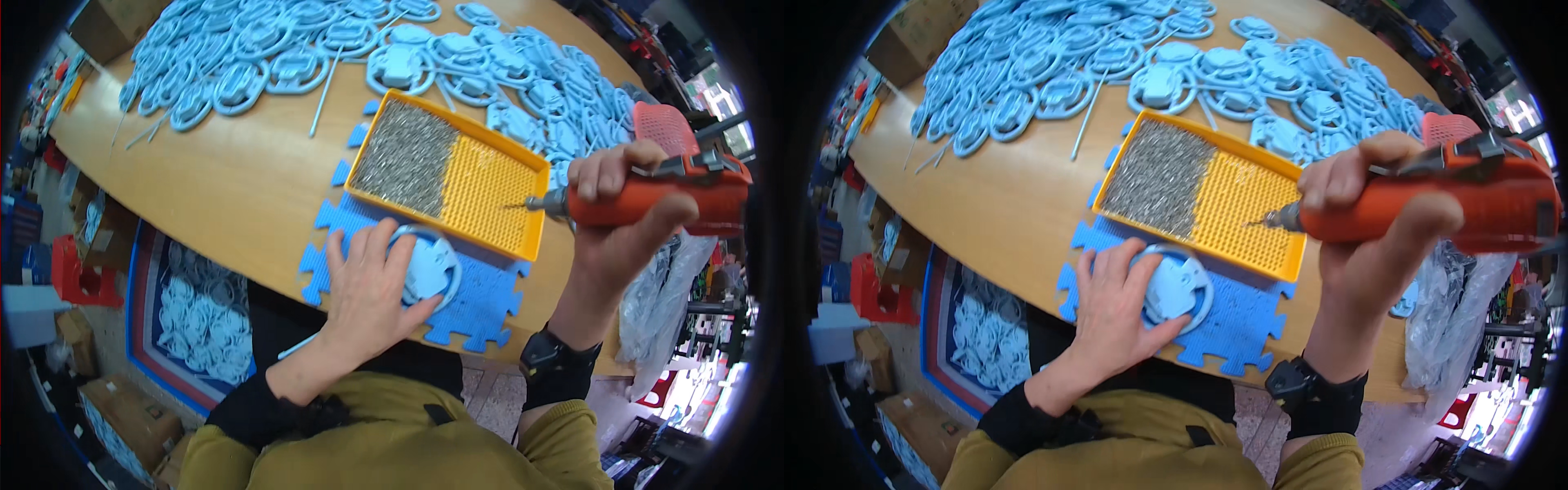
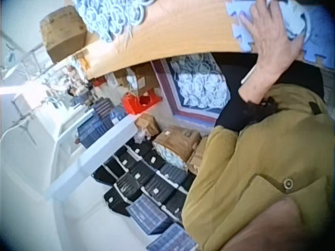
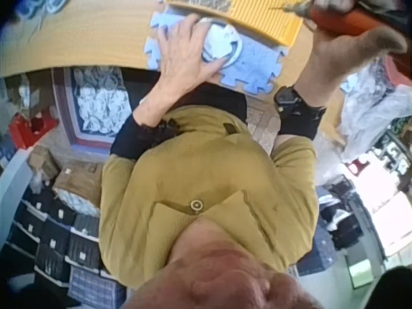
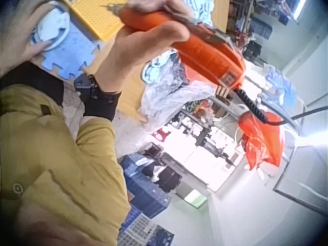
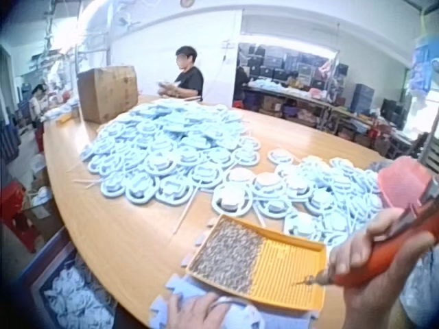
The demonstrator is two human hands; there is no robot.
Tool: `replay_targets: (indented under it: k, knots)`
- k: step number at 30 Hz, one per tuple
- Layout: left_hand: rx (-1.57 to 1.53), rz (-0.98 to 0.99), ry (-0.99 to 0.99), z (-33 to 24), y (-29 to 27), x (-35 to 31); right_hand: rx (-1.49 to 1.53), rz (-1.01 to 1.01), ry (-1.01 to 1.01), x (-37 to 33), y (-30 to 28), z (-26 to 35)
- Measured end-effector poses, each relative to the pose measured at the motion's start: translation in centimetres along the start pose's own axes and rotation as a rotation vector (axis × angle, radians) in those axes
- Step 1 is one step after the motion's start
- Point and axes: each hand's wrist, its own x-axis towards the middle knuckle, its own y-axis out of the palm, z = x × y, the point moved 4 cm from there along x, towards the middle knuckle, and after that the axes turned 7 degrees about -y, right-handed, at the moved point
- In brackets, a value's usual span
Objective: Assembling blue plastic toy fans using an electric screwdriver at a factory workbench.
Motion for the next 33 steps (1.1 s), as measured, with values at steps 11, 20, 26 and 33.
replay_targets:
  k: [11, 20, 26, 33]
  knots:
    - [0.004, -0.021, -0.009, 0.4, 0.3, -0.6, 0.079, 0.108, 0.249, -6.7, 5.3, -2.4]
    - [-0.007, -0.022, -0.013, 0.7, 0.1, -0.2, 0.048, 0.178, 0.225, -6.6, 6.3, -3.4]
    - [0.013, -0.027, -0.02, 1.0, -1.9, -0.6, 0.046, 0.19, 0.322, -5.9, 6.3, -3.1]
    - [0.234, -0.094, -0.111, 10.3, -8.6, -0.6, -0.083, -0.004, 0.019, -0.7, -1.5, -2.2]
